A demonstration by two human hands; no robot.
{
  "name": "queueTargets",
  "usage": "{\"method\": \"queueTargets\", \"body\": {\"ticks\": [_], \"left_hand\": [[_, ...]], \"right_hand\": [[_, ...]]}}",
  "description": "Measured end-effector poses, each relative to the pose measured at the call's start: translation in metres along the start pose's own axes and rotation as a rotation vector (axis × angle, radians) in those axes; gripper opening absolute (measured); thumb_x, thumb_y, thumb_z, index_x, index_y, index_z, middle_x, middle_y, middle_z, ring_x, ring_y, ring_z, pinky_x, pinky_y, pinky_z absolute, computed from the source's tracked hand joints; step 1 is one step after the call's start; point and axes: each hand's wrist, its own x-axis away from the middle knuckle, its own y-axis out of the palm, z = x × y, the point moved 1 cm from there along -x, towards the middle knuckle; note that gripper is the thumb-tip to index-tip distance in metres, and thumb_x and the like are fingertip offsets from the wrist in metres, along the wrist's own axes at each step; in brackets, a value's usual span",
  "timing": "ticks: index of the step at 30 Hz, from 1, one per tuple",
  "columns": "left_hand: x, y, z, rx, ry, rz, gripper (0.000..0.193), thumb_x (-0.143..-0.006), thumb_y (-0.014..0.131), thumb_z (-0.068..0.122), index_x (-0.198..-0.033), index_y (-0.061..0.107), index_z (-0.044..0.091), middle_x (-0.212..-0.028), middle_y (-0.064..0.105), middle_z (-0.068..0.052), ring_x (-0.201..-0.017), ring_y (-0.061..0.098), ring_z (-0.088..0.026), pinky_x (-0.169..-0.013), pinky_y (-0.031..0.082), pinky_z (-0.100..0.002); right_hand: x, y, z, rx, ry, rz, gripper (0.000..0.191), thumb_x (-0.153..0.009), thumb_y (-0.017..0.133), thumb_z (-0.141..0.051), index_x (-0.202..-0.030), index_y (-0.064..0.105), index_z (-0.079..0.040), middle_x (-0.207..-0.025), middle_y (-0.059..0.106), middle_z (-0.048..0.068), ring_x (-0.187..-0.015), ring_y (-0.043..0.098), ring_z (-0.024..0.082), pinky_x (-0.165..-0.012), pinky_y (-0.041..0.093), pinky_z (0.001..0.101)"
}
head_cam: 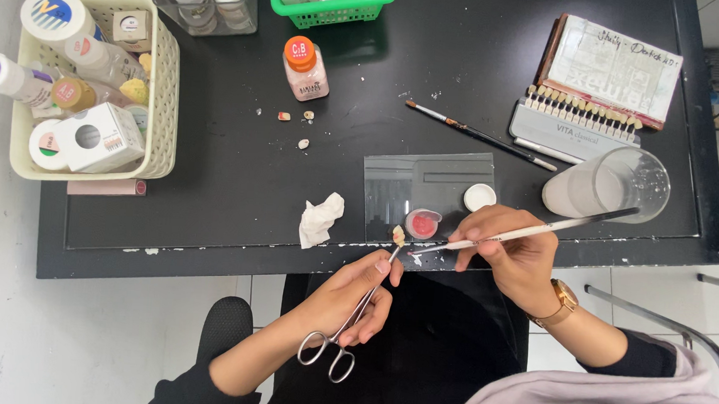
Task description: The person sits at a dental lab bench and holds a small denture component with forceps. They use a fine brush to pick up pink ceramic powder and apply and shape it onto the denture, dipping the brush in liquid and working over a glass slab.
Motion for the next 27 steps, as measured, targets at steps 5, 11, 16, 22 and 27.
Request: {"method": "queueTargets", "body": {"ticks": [5,11,16,22,27], "left_hand": [[-0.0007,-0.0004,-0.0018,0.001,0.010,0.003,0.039,-0.114,0.031,0.041,-0.113,0.046,0.005,-0.054,0.055,-0.008,-0.033,0.044,-0.007,-0.033,0.035,-0.019],[-0.0008,-0.0011,-0.0027,0.007,0.022,-0.005,0.038,-0.114,0.031,0.040,-0.113,0.046,0.005,-0.055,0.056,-0.008,-0.033,0.044,-0.006,-0.033,0.034,-0.018],[-0.0016,-0.0012,-0.0037,0.009,0.018,0.003,0.038,-0.114,0.031,0.039,-0.113,0.046,0.004,-0.054,0.055,-0.008,-0.032,0.044,-0.006,-0.031,0.033,-0.019],[-0.0006,-0.0011,-0.0034,0.015,0.024,-0.001,0.037,-0.114,0.031,0.038,-0.113,0.046,0.004,-0.054,0.055,-0.008,-0.032,0.043,-0.006,-0.031,0.033,-0.019],[-0.0009,-0.0002,-0.0028,0.004,0.026,0.007,0.037,-0.114,0.031,0.038,-0.113,0.046,0.004,-0.054,0.055,-0.008,-0.032,0.043,-0.006,-0.032,0.033,-0.019]], "right_hand": [[-0.0029,0.0027,-0.0026,0.061,0.049,-0.002,0.016,-0.104,0.066,-0.012,-0.111,0.066,0.003,-0.108,0.071,0.022,-0.102,0.075,0.030,-0.073,0.070,0.0376],[-0.0050,0.0064,-0.0063,0.104,0.087,-0.025,0.014,-0.102,0.066,-0.008,-0.109,0.068,0.003,-0.110,0.073,0.023,-0.092,0.078,0.026,-0.076,0.068,0.0335],[-0.0055,0.0081,-0.0072,0.110,0.108,-0.022,0.014,-0.101,0.065,-0.008,-0.109,0.068,0.003,-0.111,0.073,0.023,-0.092,0.078,0.025,-0.076,0.069,0.0333],[-0.0046,0.0080,-0.0083,0.142,0.089,-0.040,0.014,-0.102,0.065,-0.009,-0.110,0.069,0.003,-0.111,0.073,0.023,-0.089,0.078,0.025,-0.076,0.067,0.0332],[-0.0043,0.0058,-0.0068,0.125,0.057,-0.030,0.015,-0.102,0.066,-0.011,-0.109,0.069,0.003,-0.110,0.073,0.023,-0.090,0.078,0.027,-0.075,0.069,0.0342]]}}
